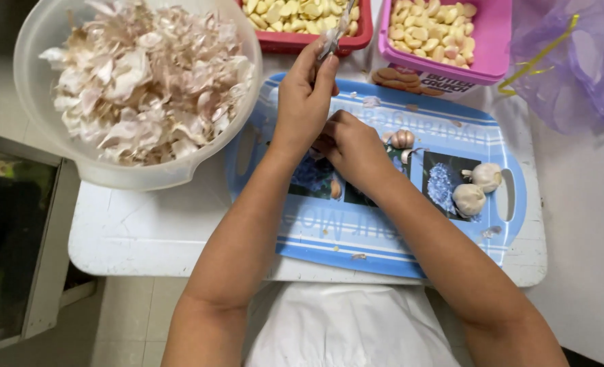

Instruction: Peeling individual garlic cloves using a small knife and fingers at a fast, efficient pace.

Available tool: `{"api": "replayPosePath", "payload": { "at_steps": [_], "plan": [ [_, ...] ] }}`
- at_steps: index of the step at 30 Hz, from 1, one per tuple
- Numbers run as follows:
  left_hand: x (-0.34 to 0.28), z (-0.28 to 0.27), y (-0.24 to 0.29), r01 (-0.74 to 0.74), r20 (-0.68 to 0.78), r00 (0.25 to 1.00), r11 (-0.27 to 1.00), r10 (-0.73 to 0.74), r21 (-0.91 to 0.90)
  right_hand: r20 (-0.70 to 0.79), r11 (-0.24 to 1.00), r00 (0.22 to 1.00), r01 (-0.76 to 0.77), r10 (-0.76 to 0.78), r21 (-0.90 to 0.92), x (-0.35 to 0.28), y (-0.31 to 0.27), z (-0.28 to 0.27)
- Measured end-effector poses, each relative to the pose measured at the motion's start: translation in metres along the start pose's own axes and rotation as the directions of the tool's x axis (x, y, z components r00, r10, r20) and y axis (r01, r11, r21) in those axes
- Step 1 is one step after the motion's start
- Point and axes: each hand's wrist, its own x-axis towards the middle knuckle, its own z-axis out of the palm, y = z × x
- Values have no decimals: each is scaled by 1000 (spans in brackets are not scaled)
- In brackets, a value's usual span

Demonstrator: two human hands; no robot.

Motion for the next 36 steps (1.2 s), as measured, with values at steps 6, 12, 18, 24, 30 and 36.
{"api": "replayPosePath", "payload": {
  "at_steps": [6, 12, 18, 24, 30, 36],
  "plan": [
    [-15, 17, 2, 24, 98, 995, 998, -29, 50, -215, 847, 936, -136, 280, 513, -21, -14, -65],
    [-37, 43, 8, -132, 171, 977, 991, 131, -4, -482, 766, 815, 74, 322, 638, -33, 23, -71],
    [-40, 46, 22, -163, 299, 944, 985, 140, 54, -535, 790, 759, 45, 370, 611, -40, 20, -73],
    [-40, 47, 30, -161, 334, 932, 986, 137, 44, -577, 826, 755, 85, 311, 557, -43, 17, -75],
    [-41, 47, 24, -150, 316, 939, 989, 139, 13, -575, 819, 751, 80, 325, 568, -44, 12, -69],
    [-40, 44, 31, -136, 328, 937, 990, 122, 22, -565, 809, 752, 73, 339, 583, -47, 30, -63]
  ]
}}
